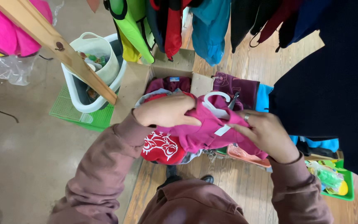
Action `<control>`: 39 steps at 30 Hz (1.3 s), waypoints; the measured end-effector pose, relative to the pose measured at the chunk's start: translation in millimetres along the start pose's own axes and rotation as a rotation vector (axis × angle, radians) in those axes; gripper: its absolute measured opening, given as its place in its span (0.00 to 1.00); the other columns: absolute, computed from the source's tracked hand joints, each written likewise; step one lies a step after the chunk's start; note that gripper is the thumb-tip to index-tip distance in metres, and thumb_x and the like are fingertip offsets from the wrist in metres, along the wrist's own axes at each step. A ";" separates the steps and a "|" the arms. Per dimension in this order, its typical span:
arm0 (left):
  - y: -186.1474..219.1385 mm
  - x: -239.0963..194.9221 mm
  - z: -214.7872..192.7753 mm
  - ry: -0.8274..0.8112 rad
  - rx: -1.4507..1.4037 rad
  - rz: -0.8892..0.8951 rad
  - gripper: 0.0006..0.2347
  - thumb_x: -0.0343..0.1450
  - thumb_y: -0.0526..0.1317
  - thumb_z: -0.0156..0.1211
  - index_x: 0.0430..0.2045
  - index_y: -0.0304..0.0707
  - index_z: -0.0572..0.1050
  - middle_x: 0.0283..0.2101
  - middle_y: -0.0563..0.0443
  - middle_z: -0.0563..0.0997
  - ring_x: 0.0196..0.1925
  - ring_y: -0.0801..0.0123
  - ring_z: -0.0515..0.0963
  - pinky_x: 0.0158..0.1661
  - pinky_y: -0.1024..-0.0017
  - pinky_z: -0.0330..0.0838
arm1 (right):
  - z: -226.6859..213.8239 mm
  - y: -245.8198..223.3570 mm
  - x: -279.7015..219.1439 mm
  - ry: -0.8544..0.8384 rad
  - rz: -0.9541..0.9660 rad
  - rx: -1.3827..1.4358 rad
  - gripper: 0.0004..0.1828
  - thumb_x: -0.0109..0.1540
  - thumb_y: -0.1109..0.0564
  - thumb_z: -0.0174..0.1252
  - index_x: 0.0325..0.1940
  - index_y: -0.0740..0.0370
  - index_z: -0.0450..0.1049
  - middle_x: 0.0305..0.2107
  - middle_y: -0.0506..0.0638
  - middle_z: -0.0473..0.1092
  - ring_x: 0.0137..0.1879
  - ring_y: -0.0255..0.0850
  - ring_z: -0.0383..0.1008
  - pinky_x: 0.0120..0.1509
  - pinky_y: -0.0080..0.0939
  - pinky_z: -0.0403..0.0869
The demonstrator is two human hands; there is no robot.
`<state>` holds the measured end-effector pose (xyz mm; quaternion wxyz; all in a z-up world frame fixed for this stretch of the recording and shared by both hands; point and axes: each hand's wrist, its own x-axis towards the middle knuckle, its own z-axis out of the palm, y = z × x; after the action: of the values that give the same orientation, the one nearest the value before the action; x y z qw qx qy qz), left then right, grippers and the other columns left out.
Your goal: The person organizes pet clothing by taking items from a cardboard box, placing some onto plastic hangers, and hanging them onto a wooden display rack among other pet garments.
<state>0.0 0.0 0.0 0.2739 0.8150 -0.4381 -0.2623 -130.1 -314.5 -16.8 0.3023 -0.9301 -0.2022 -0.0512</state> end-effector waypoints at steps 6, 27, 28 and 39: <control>9.3 -24.4 -19.3 0.209 -0.106 0.086 0.11 0.83 0.44 0.64 0.53 0.43 0.89 0.44 0.39 0.94 0.51 0.42 0.94 0.50 0.47 0.85 | 0.3 84.8 -35.5 0.085 0.226 0.109 0.17 0.72 0.47 0.72 0.31 0.55 0.86 0.22 0.49 0.84 0.33 0.41 0.85 0.43 0.51 0.82; 43.2 -31.1 -20.8 0.589 -0.080 0.336 0.18 0.84 0.44 0.66 0.68 0.35 0.80 0.69 0.39 0.87 0.72 0.53 0.86 0.74 0.54 0.76 | -58.0 16.1 -44.5 0.196 0.389 0.151 0.16 0.77 0.52 0.63 0.65 0.59 0.87 0.46 0.45 0.87 0.50 0.33 0.84 0.46 0.38 0.78; 42.6 -25.6 -15.8 0.585 -0.085 0.336 0.18 0.84 0.44 0.66 0.68 0.35 0.80 0.69 0.39 0.87 0.72 0.53 0.86 0.74 0.54 0.76 | -58.1 18.3 -48.0 0.194 0.394 0.151 0.16 0.77 0.52 0.63 0.65 0.59 0.87 0.46 0.45 0.87 0.50 0.33 0.84 0.46 0.38 0.78; 19.4 -2.4 -0.5 0.559 -0.562 0.291 0.14 0.80 0.33 0.71 0.61 0.32 0.87 0.62 0.42 0.92 0.66 0.68 0.89 0.70 0.73 0.83 | -63.9 12.6 -53.3 0.223 0.448 0.123 0.19 0.75 0.56 0.64 0.71 0.59 0.83 0.55 0.49 0.86 0.57 0.38 0.84 0.58 0.43 0.81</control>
<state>-11.9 -6.8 14.0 0.6280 0.6781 -0.3688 -0.0990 -171.9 -379.5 16.7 0.3827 -0.9201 0.0407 -0.0730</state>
